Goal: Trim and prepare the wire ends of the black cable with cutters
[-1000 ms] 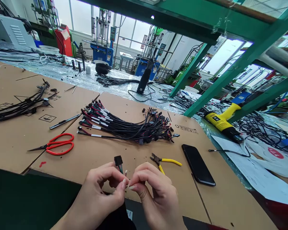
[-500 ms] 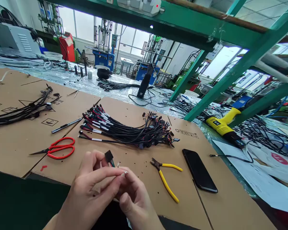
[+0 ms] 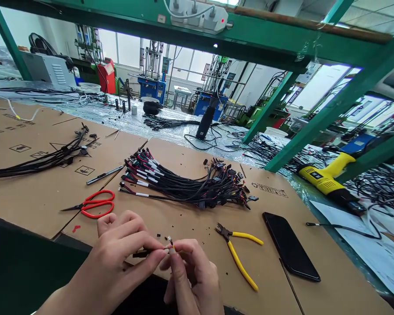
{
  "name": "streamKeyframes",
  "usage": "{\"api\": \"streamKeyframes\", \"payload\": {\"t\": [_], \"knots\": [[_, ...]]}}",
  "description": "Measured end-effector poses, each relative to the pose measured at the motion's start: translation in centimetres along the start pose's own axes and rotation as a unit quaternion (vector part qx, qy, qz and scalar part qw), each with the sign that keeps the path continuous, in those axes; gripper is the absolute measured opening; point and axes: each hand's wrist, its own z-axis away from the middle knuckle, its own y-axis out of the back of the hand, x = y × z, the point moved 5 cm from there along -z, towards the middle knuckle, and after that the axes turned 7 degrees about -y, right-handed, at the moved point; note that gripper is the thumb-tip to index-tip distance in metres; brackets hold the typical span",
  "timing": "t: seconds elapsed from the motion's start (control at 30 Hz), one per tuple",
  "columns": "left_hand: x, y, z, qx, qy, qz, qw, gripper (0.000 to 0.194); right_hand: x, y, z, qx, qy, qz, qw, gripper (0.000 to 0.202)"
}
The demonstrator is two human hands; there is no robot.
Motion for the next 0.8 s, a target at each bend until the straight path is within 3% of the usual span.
{"api": "streamKeyframes", "payload": {"t": [0.07, 0.17, 0.3, 0.57, 0.8], "knots": [[0.3, 0.0, 0.0, 0.031, -0.006, -0.006, 0.999, 0.004, -0.4, 0.3, 0.1, 0.043, 0.028, 0.007, 0.999, 0.019], [0.5, 0.0, 0.1, 0.067, -0.01, 0.0, 0.998, 0.018, -0.9, 0.2, 0.1, 0.077, 0.024, -0.022, 0.997, 0.018], [0.6, -0.2, 0.0, 0.069, -0.006, 0.042, 0.997, 0.016, -1.3, 0.0, 0.4, 0.119, 0.012, -0.023, 0.993, 0.019], [0.2, -0.2, -0.1, 0.044, -0.008, 0.089, 0.995, 0.022, -1.5, 0.1, 0.7, 0.132, 0.118, 0.094, 0.98, 0.016], [0.7, -0.1, -0.1, 0.102, -0.015, 0.073, 0.992, 0.018, -2.2, -0.1, 0.5, 0.113, 0.121, 0.074, 0.983, 0.017]]}}
